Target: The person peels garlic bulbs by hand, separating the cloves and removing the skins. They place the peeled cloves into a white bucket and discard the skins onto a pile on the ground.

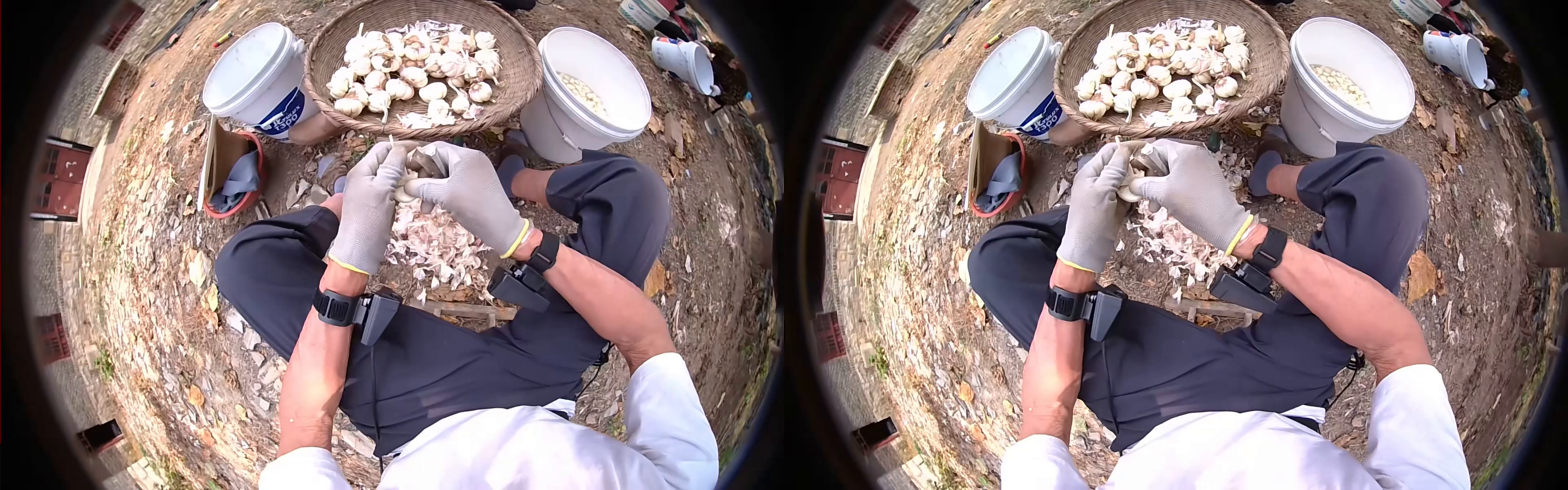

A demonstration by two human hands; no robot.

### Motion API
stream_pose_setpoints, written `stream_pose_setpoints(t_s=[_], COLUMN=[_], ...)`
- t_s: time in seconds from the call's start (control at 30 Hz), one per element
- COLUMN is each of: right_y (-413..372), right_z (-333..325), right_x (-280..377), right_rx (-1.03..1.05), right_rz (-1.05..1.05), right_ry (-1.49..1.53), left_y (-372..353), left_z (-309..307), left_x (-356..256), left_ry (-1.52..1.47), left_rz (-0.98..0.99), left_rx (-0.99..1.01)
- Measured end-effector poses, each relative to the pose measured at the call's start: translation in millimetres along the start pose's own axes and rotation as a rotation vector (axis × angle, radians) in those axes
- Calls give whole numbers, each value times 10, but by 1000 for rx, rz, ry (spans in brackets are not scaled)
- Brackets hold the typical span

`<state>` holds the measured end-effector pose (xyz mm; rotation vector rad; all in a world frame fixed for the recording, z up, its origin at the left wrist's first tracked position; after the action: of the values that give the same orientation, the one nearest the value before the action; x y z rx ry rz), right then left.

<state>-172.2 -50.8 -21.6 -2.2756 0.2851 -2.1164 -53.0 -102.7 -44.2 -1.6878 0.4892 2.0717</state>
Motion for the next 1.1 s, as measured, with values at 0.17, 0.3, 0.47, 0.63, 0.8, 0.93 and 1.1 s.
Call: stream_pose_setpoints(t_s=[0.17, 0.3, 0.47, 0.63, 0.8, 0.93, 1.1], right_y=[13, 47, 52, 38, 44, 20, 68], right_z=[-69, -167, -217, -208, -176, -190, -206], right_x=[18, -58, -86, -68, -68, -105, -193], right_rx=[-41, -97, -121, -123, -135, -176, -248], right_rz=[-5, 27, 26, 46, 61, 133, 93], right_ry=[82, 174, 245, 251, 295, 271, 211], left_y=[-10, -112, -141, -133, -131, -147, -147], left_z=[19, 90, 138, 189, 233, 270, 282], left_x=[-72, -190, -171, -218, -228, -214, -168], left_ry=[-61, 81, 267, 228, 355, 361, 368], left_rz=[45, -60, -102, -65, -45, 8, 39], left_rx=[-73, -83, 18, 5, 30, -27, -73])
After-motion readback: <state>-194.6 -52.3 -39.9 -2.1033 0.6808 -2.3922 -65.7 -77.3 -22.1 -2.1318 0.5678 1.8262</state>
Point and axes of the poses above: each hand's wrist, its own y-axis towards the middle knuckle, its own z-axis out of the palm, x = y × z, the point moved 10 cm from there along y, towards the middle knuckle, and after that the axes turned 7 degrees about z, right-handed, at the moved point
